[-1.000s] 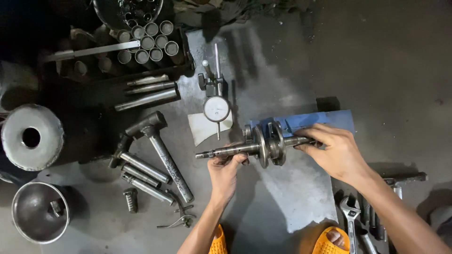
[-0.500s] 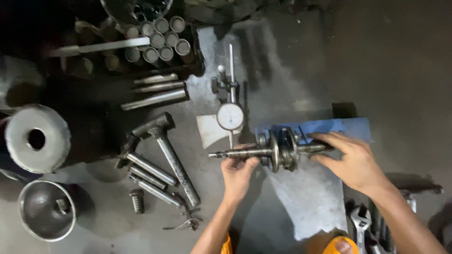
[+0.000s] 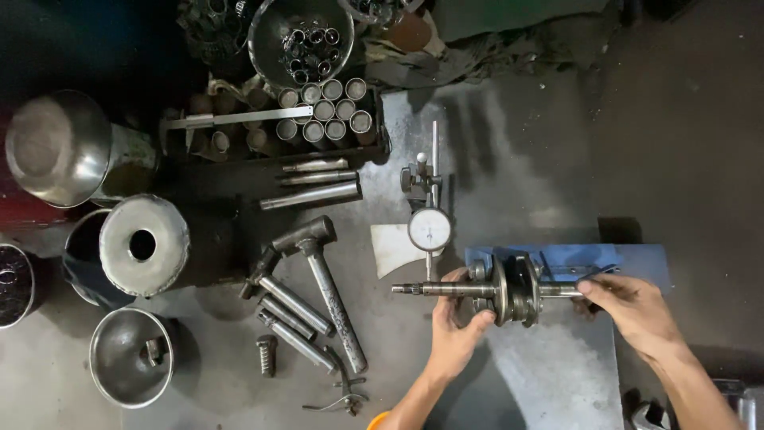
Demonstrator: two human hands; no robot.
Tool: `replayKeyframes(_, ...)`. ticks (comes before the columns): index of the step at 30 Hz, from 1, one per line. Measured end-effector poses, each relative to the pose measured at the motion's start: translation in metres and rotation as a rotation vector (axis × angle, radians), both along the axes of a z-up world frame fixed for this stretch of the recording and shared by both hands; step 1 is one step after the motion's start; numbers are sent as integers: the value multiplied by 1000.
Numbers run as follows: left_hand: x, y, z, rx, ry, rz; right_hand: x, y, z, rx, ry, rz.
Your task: The person assembles a mechanical shaft with multiple circular components on a workbench. They repeatedly pick up the shaft, slide parts onto it, and use a dial indicator to measure the assembly. The person also uses a hammer to tap components into place and moves the assembly between the bench and a metal container on the floor.
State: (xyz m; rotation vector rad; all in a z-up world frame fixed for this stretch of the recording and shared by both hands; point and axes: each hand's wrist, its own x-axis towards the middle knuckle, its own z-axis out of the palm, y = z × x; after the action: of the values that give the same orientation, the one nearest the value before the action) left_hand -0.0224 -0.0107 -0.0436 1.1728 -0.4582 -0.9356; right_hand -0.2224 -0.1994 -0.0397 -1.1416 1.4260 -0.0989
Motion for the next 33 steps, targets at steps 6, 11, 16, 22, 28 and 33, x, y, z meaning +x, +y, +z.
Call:
replayKeyframes(6,-2,0,-2,9,15,3,1,-3,5,-25,10,29)
replayKeyframes(11,-2,-1,-4,-48,-2,11,13,-4,24,37,18,31)
replayKeyframes(16,-1,0,-1,-25,32,0,-4,-4,-11,51,95,38)
replayKeyframes(22,1,0,6,-1,49,-16,-16,-6,-31,28,-11,2)
replayKeyframes(28,0,0,2,-14,38,-1,-4,-9,-9,51,-28,-28)
replayKeyframes(33,-5,10,-13,53,249,147,12,-9,19,-2,-36,59)
